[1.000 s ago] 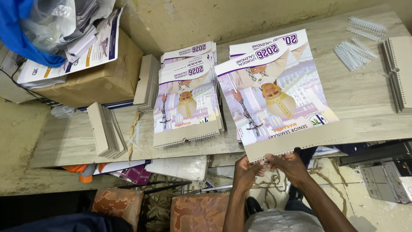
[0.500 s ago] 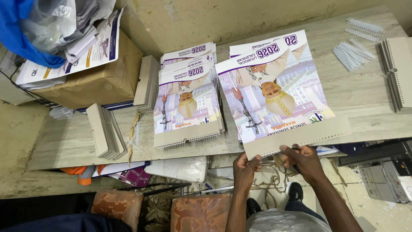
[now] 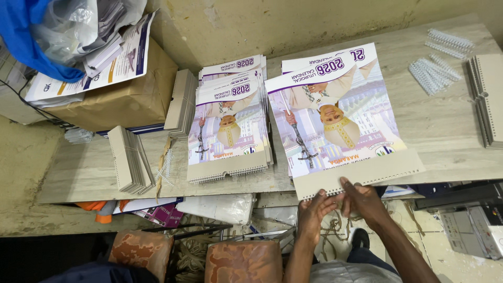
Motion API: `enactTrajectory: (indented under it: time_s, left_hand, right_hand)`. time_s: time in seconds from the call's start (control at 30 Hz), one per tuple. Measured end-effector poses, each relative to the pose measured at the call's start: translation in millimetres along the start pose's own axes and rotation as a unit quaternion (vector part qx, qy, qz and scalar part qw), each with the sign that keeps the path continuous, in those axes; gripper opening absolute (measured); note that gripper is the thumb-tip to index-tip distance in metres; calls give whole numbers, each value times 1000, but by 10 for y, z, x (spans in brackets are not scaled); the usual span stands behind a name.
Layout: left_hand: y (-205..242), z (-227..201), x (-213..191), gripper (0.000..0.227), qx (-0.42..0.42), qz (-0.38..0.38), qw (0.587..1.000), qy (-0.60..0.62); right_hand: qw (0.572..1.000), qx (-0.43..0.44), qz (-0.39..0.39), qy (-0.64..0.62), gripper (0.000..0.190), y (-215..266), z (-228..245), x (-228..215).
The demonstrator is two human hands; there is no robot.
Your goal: The person assembles wall calendars by inserting metal spiral rings into the punched holes of printed calendar sheets. They repeatedly pick up a calendar sheet, thread the spiral through the holes, and place the finished calendar onto a stack on the table.
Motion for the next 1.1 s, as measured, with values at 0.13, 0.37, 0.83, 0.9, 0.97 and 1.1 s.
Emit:
enactTrajectory:
  time_s: [0.13, 0.37, 0.83, 0.9, 0.97, 1.1]
  left_hand:
    - [-36, -158, 60, 55, 32, -53, 993, -98]
    - [68, -122, -40, 50, 37, -170, 983, -61]
    - [7, 220, -477, 34, 100, -255, 962, -6]
    - [79, 37, -260, 31, 123, -268, 955, -7]
    - [108, 84, -275, 35, 92, -294, 951, -6]
    - [137, 71, -222, 41, 96, -303, 948, 26]
  right_hand:
    - [799, -83, 576, 148, 63, 667, 990, 500]
    - [939, -137, -8, 314, 42, -1369, 1917, -1974]
    - [719, -178, -106, 663, 80, -2959, 1846, -2392]
    - [731, -126, -89, 665, 89, -2973, 1818, -2442]
    - [614, -312, -203, 696, 84, -2568, 2058, -2234]
    - [692, -100, -24, 715, 66, -2357, 1091, -2039]
Point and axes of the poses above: each hand's wrist, its own y-axis away from the middle knuckle, its own x-axis out of the palm, z = x × y, the point moved 9 cm from there along -y, towards the middle knuckle, and after that the axes turned 11 degrees about z, right-handed, at the moved point
